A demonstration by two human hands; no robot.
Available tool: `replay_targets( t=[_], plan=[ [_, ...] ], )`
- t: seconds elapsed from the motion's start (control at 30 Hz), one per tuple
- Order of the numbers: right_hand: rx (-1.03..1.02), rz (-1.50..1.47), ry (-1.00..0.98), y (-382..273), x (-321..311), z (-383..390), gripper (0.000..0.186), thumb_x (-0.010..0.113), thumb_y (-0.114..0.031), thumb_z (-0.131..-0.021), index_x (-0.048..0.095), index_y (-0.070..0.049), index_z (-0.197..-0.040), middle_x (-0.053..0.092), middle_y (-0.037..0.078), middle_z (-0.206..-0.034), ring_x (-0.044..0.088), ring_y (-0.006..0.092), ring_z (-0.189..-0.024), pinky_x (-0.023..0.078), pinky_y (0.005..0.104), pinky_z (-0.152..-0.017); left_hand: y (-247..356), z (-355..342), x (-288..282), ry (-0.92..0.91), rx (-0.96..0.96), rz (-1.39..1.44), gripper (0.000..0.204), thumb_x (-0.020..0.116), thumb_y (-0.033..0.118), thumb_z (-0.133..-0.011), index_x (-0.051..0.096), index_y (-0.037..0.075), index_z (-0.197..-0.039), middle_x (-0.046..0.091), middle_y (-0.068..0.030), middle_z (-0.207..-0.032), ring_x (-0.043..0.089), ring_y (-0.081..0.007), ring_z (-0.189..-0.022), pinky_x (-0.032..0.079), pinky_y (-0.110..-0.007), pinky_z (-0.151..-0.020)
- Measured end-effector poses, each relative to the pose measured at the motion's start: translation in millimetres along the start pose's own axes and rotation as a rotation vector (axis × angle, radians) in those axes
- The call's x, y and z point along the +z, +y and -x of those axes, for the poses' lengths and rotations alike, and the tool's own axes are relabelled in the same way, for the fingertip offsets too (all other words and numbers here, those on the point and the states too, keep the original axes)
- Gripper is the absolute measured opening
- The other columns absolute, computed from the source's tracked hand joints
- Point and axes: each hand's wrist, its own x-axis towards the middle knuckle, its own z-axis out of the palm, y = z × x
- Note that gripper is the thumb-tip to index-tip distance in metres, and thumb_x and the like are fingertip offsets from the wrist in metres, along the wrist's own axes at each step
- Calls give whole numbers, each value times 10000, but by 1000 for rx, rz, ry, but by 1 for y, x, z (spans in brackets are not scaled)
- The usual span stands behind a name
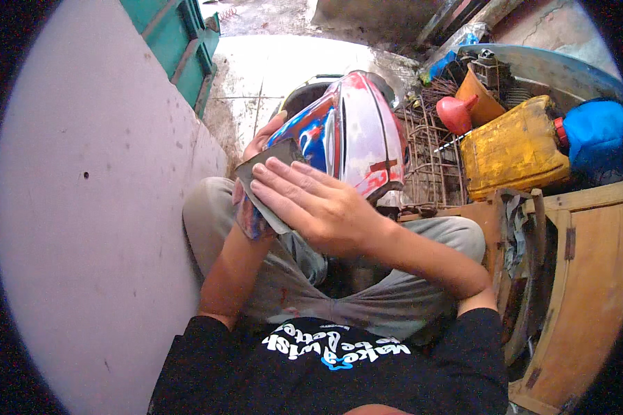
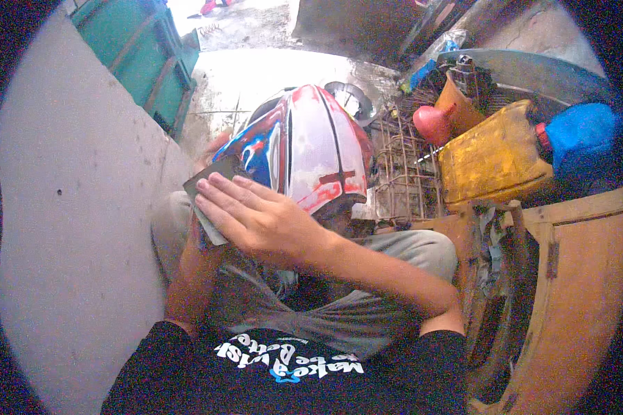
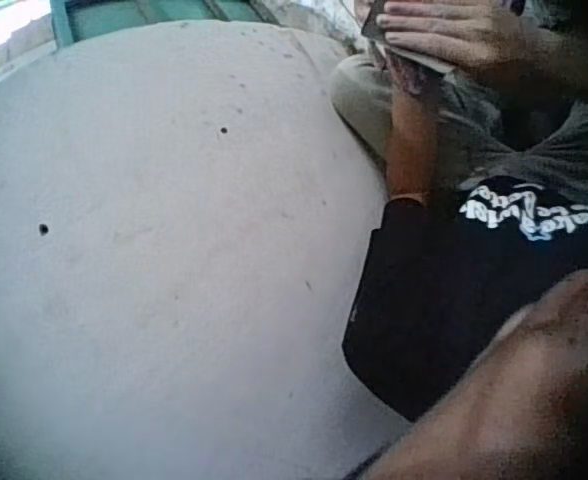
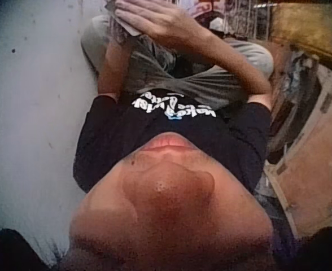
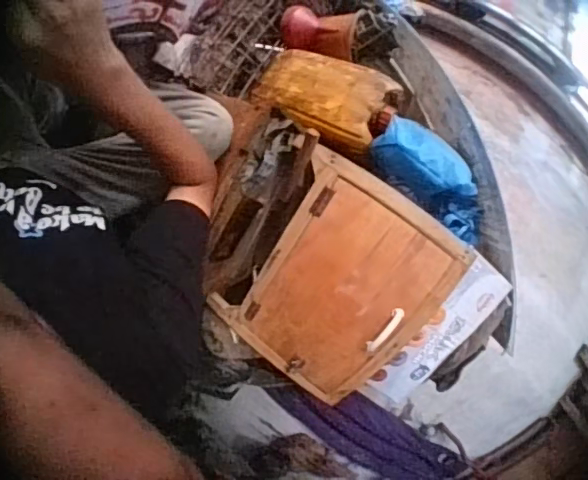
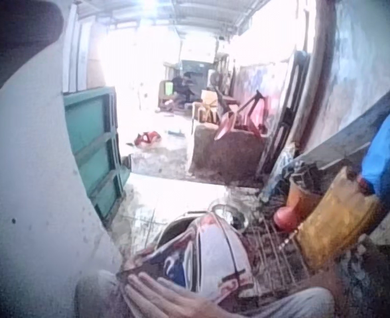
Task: The person sands a motorcycle fairing by hand using a small piece of sandpaper, dipping it into a bucket of water and rubbing the surface repeatedly.
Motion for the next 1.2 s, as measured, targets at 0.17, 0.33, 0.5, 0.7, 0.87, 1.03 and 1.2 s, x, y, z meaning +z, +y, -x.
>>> replay_targets(
  t=[0.17, 0.33, 0.5, 0.7, 0.87, 1.03, 1.2],
  plan=[
    [301, 99, 48, 46, -16, -8, 472, 530, -39, -880, 540, 13, -1348, 580, 205, -1368, 550, 336, -1291, 397, 471, -1118, -4, -2, -2, 55, 158, -71, 377, 430, 284, -1040, 619, 8, -1213, 709, -190, -1062, 700, -267, -949, 572, -410, -876],
    [-54, 27, 21, 7, -3, -2, 457, 566, -126, -873, 555, 4, -1311, 609, 186, -1331, 596, 345, -1231, 473, 434, -1059, -11, -2, 19, 75, 53, -63, 360, 425, 284, -1041, 638, 14, -1146, 709, -166, -1079, 694, -239, -937, 566, -378, -849],
    [116, 14, 103, 32, 3, 1, 484, 542, -73, -885, 534, 2, -1362, 576, 213, -1365, 543, 351, -1297, 427, 439, -1103, -14, 4, 10, 193, 268, -229, 398, 444, 334, -1025, 610, 32, -1223, 707, -123, -1042, 694, -230, -929, 551, -384, -881],
    [250, 108, 71, 65, -18, 0, 415, 543, -92, -871, 569, 25, -1269, 597, 247, -1299, 597, 389, -1195, 484, 420, -1022, -8, -4, 9, 71, 69, -107, 411, 412, 321, -1018, 617, 30, -1223, 698, -152, -1112, 679, -293, -1015, 534, -443, -945],
    [-49, 40, 23, 9, -1, 6, 480, 555, -85, -863, 552, 15, -1333, 606, 213, -1319, 591, 355, -1234, 467, 446, -1061, 0, 2, 3, 177, 114, -83, 460, 448, 391, -1014, 627, 17, -1211, 713, -155, -1096, 699, -292, -963, 525, -440, -948],
    [256, 178, 71, 53, -16, 0, 435, 563, -76, -874, 582, 5, -1301, 619, 198, -1312, 594, 338, -1240, 475, 441, -1049, -13, 0, -1, 266, 128, -144, 400, 445, 345, -1024, 638, 34, -1185, 715, -147, -1072, 699, -240, -939, 546, -378, -892],
    [78, 34, 5, 34, -12, 0, 425, 543, -70, -876, 576, 7, -1293, 604, 209, -1324, 597, 344, -1225, 475, 418, -1052, -7, 1, 10, 171, 147, -150, 374, 471, 333, -1013, 652, 21, -1112, 719, -157, -1050, 704, -257, -906, 550, -398, -890]
  ],
)
